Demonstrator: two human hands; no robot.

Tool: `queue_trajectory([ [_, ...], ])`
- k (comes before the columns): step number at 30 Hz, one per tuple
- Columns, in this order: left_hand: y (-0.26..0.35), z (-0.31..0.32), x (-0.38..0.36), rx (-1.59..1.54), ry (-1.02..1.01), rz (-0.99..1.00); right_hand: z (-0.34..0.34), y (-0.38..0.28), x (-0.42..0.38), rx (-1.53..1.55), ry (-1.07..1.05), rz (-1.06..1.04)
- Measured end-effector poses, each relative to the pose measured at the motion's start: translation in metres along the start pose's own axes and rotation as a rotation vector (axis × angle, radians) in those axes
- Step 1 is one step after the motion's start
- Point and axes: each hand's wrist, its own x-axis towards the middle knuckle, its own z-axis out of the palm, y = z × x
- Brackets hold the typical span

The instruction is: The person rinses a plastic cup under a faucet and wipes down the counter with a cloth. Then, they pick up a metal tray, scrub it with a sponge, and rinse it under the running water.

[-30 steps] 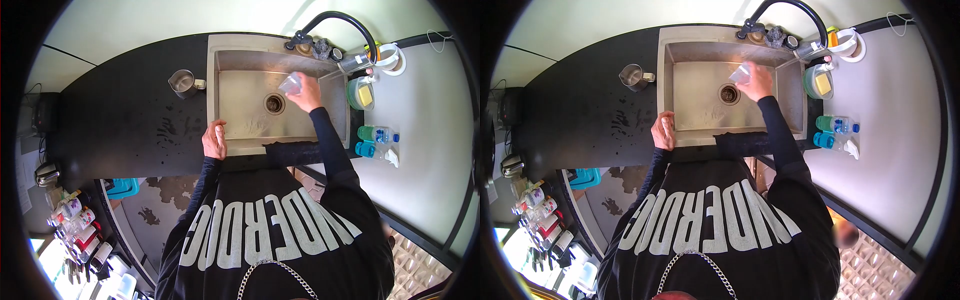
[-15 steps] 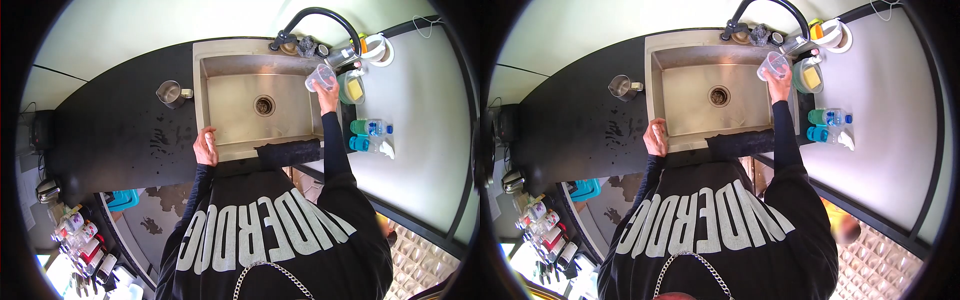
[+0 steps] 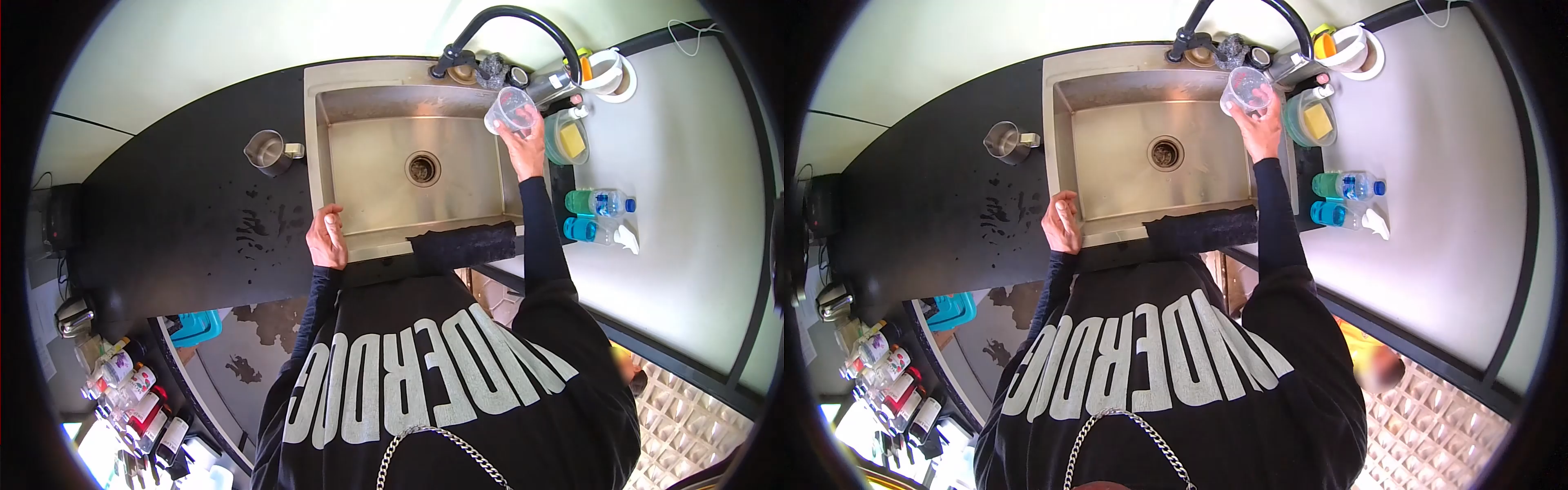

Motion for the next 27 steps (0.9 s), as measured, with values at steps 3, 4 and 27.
queue_trajectory([
  [3,0.002,-0.001,0.000,-0.033,-0.021,-0.030,-0.003,0.009,0.004,-0.012,0.060,-0.025],
  [4,0.001,0.000,0.000,-0.022,-0.024,-0.044,-0.002,0.007,0.002,-0.001,0.032,-0.028],
  [27,0.002,-0.001,0.000,-0.028,-0.017,-0.044,-0.027,0.093,-0.079,1.394,0.385,1.034],
])
